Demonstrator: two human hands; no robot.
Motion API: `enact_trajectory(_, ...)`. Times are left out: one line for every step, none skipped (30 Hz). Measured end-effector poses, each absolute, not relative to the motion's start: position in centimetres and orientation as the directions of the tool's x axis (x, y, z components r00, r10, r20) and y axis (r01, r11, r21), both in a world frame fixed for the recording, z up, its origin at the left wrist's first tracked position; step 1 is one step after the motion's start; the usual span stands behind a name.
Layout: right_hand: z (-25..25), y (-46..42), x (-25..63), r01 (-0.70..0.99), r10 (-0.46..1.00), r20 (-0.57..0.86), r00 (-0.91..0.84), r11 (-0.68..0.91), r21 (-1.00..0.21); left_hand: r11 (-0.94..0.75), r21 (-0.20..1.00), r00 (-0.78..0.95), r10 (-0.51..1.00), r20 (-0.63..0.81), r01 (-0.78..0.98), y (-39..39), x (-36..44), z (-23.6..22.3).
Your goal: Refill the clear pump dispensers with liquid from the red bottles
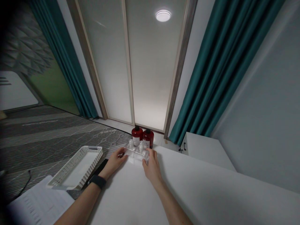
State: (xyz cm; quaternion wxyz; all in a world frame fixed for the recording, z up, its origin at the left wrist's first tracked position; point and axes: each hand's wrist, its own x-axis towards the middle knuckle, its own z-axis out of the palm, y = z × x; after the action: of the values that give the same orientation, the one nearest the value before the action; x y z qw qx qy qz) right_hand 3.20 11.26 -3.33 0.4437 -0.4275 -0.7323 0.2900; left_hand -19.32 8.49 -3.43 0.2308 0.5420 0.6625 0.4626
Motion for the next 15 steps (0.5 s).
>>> enact_trajectory(-3.42, 11.25, 3.21, 0.37, 0.887, 0.398, -0.235, 0.46, -0.807, -0.016, 0.861, -0.306, 0.931, 0.198, 0.508, 8.47, -19.27, -3.36)
enact_trajectory(-3.49, 11.25, 3.23, 0.371, 0.89, 0.393, -0.232, 0.454, -0.81, -0.017, 0.858, -0.305, 0.931, 0.201, 0.513, 8.46, -19.23, -3.31)
enact_trajectory(-3.53, 11.26, 3.26, 0.372, 0.892, 0.389, -0.231, 0.451, -0.812, -0.017, 0.855, -0.303, 0.931, 0.202, 0.518, 8.45, -19.21, -3.26)
enact_trajectory(-3.56, 11.29, 3.29, 0.372, 0.893, 0.386, -0.233, 0.448, -0.813, -0.017, 0.852, -0.301, 0.932, 0.204, 0.523, 8.45, -19.19, -3.21)
enact_trajectory(-3.56, 11.32, 3.31, 0.372, 0.893, 0.382, -0.235, 0.446, -0.814, -0.017, 0.849, -0.299, 0.932, 0.205, 0.529, 8.44, -19.18, -3.18)
enact_trajectory(-3.55, 11.35, 3.32, 0.371, 0.894, 0.38, -0.238, 0.445, -0.815, -0.017, 0.845, -0.296, 0.933, 0.206, 0.535, 8.44, -19.19, -3.15)
enact_trajectory(-3.53, 11.38, 3.33, 0.371, 0.894, 0.377, -0.241, 0.444, -0.816, -0.017, 0.841, -0.294, 0.933, 0.208, 0.541, 8.45, -19.19, -3.13)
enact_trajectory(-3.51, 11.41, 3.32, 0.371, 0.895, 0.375, -0.244, 0.443, -0.816, -0.017, 0.836, -0.291, 0.933, 0.21, 0.548, 8.45, -19.2, -3.11)
enact_trajectory(-3.49, 11.42, 3.31, 0.371, 0.895, 0.373, -0.245, 0.442, -0.817, -0.017, 0.832, -0.289, 0.934, 0.212, 0.555, 8.46, -19.2, -3.1)
enact_trajectory(-3.48, 11.44, 3.28, 0.372, 0.896, 0.371, -0.245, 0.44, -0.817, -0.017, 0.827, -0.288, 0.933, 0.214, 0.562, 8.46, -19.2, -3.1)
enact_trajectory(-3.48, 11.45, 3.25, 0.372, 0.896, 0.37, -0.244, 0.439, -0.818, -0.017, 0.822, -0.286, 0.933, 0.217, 0.569, 8.46, -19.2, -3.11)
enact_trajectory(-3.49, 11.46, 3.22, 0.372, 0.897, 0.369, -0.245, 0.438, -0.818, -0.018, 0.817, -0.284, 0.933, 0.221, 0.577, 8.47, -19.2, -3.12)
enact_trajectory(-3.5, 11.48, 3.19, 0.372, 0.897, 0.369, -0.245, 0.438, -0.818, -0.02, 0.811, -0.282, 0.933, 0.226, 0.585, 8.48, -19.2, -3.16)
enact_trajectory(-3.52, 11.48, 3.17, 0.372, 0.897, 0.368, -0.246, 0.438, -0.819, -0.021, 0.805, -0.279, 0.932, 0.23, 0.593, 8.49, -19.2, -3.2)
enact_trajectory(-3.54, 11.48, 3.16, 0.372, 0.897, 0.367, -0.247, 0.437, -0.819, -0.023, 0.798, -0.277, 0.932, 0.236, 0.602, 8.52, -19.2, -3.26)
